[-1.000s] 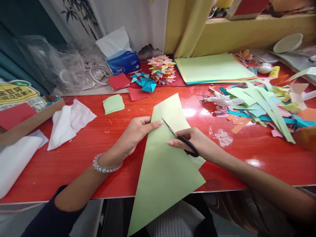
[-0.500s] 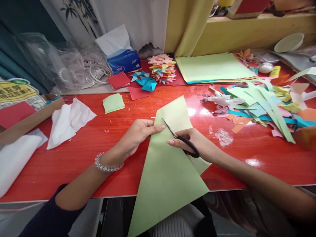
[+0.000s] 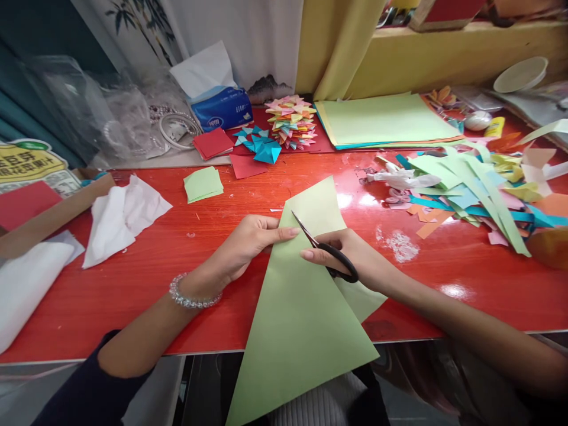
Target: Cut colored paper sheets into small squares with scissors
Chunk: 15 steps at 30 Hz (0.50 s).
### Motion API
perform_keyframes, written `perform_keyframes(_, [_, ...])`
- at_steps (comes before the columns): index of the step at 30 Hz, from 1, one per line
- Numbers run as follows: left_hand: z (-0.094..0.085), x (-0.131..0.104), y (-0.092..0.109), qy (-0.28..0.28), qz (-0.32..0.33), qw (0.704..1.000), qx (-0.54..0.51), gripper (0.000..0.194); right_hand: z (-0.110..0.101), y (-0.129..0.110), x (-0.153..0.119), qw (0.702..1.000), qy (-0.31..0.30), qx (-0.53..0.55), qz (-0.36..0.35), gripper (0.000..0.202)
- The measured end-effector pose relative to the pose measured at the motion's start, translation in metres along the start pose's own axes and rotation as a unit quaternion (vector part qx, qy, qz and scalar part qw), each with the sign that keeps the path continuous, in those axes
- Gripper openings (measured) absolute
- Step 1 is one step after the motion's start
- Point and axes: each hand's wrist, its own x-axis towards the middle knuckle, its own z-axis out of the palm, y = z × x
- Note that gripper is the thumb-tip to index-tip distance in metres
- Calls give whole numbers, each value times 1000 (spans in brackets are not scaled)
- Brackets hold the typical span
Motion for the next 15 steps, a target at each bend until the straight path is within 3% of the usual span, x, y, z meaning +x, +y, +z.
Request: perform_keyframes(15, [3,1,-5,-39,-2,998,-42,13,1,0,1,1000,10,-16,-11,52])
